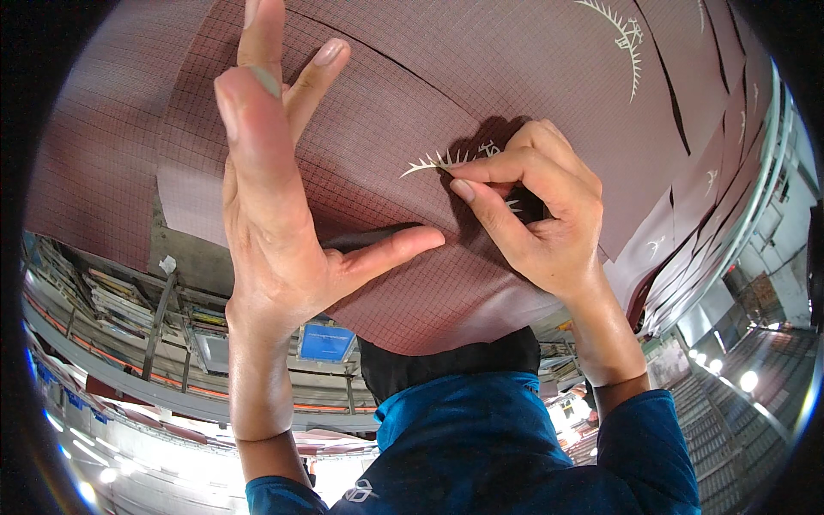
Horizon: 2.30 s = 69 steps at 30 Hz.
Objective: The person walks along drying racks in a workshop and uses a small stick to pick at white printed logos on maroon surfboard blanks. They repeatedly lift and remove small pieces of the logo from several boards.
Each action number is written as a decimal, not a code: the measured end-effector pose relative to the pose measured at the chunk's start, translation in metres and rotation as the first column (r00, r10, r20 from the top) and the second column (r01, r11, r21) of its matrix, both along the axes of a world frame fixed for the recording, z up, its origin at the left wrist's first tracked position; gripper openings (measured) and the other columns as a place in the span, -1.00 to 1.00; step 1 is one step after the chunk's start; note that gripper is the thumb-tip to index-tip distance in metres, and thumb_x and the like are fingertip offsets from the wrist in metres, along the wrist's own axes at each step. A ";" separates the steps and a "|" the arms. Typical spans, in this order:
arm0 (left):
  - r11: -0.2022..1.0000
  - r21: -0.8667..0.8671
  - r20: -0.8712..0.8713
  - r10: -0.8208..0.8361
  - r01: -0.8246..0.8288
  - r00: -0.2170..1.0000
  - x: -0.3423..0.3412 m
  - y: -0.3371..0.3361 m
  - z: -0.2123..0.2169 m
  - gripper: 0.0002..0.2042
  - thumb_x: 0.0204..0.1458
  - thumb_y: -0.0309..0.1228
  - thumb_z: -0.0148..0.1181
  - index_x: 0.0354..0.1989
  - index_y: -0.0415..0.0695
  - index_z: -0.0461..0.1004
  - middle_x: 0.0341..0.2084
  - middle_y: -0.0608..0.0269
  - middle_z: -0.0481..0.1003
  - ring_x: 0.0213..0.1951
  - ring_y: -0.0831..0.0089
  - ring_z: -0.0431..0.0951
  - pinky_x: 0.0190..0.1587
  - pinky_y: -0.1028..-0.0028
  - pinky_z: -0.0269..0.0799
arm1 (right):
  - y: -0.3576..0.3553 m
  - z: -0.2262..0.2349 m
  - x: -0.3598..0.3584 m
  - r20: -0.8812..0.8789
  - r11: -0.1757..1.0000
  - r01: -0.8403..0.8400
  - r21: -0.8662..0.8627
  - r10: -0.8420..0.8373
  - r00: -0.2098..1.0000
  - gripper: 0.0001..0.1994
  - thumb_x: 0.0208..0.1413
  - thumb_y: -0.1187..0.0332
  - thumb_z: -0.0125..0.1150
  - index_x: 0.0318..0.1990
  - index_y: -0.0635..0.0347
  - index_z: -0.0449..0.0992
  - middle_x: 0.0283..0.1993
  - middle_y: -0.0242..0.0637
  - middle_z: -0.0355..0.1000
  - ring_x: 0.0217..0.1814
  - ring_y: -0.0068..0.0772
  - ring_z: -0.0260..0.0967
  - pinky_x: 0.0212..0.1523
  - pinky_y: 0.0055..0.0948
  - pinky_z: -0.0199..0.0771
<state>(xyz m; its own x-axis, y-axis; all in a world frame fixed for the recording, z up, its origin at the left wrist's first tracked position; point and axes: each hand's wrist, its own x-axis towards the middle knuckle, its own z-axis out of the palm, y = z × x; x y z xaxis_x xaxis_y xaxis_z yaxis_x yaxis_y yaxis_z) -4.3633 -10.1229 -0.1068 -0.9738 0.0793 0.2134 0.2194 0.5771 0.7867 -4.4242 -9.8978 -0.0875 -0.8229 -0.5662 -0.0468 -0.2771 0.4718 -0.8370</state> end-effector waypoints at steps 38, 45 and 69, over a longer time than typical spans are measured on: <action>1.000 0.013 0.000 0.020 -0.020 1.000 0.000 0.001 -0.002 0.53 -0.41 -0.16 0.69 0.48 0.34 -0.69 0.48 -0.31 -0.24 0.29 -0.20 0.32 0.26 0.00 0.32 | -0.002 0.002 -0.001 0.037 1.000 0.021 0.010 -0.022 0.999 -0.79 -0.20 0.58 0.43 -0.33 0.14 0.66 -0.53 -0.38 0.39 -0.47 -0.37 0.32 -0.38 -0.41 0.27; 1.000 0.019 -0.006 0.011 -0.011 1.000 0.000 0.000 -0.002 0.53 -0.42 -0.17 0.69 0.48 0.34 -0.69 0.48 -0.32 -0.24 0.29 -0.20 0.33 0.26 -0.01 0.32 | -0.001 0.005 0.000 0.060 0.999 0.048 0.024 -0.049 0.997 -0.82 -0.16 0.58 0.42 -0.34 0.15 0.66 -0.51 -0.36 0.41 -0.46 -0.38 0.33 -0.38 -0.42 0.29; 0.999 0.036 0.023 -0.005 0.005 1.000 0.001 0.001 0.000 0.56 -0.47 -0.16 0.71 0.49 0.29 -0.68 0.49 -0.27 -0.25 0.31 -0.26 0.27 0.28 -0.03 0.32 | 0.038 0.016 -0.003 -0.067 0.923 -0.316 0.220 0.337 0.939 -0.48 -0.16 0.42 0.35 0.09 0.20 0.56 -0.43 -0.31 0.19 -0.39 -0.23 0.16 -0.34 -0.31 0.26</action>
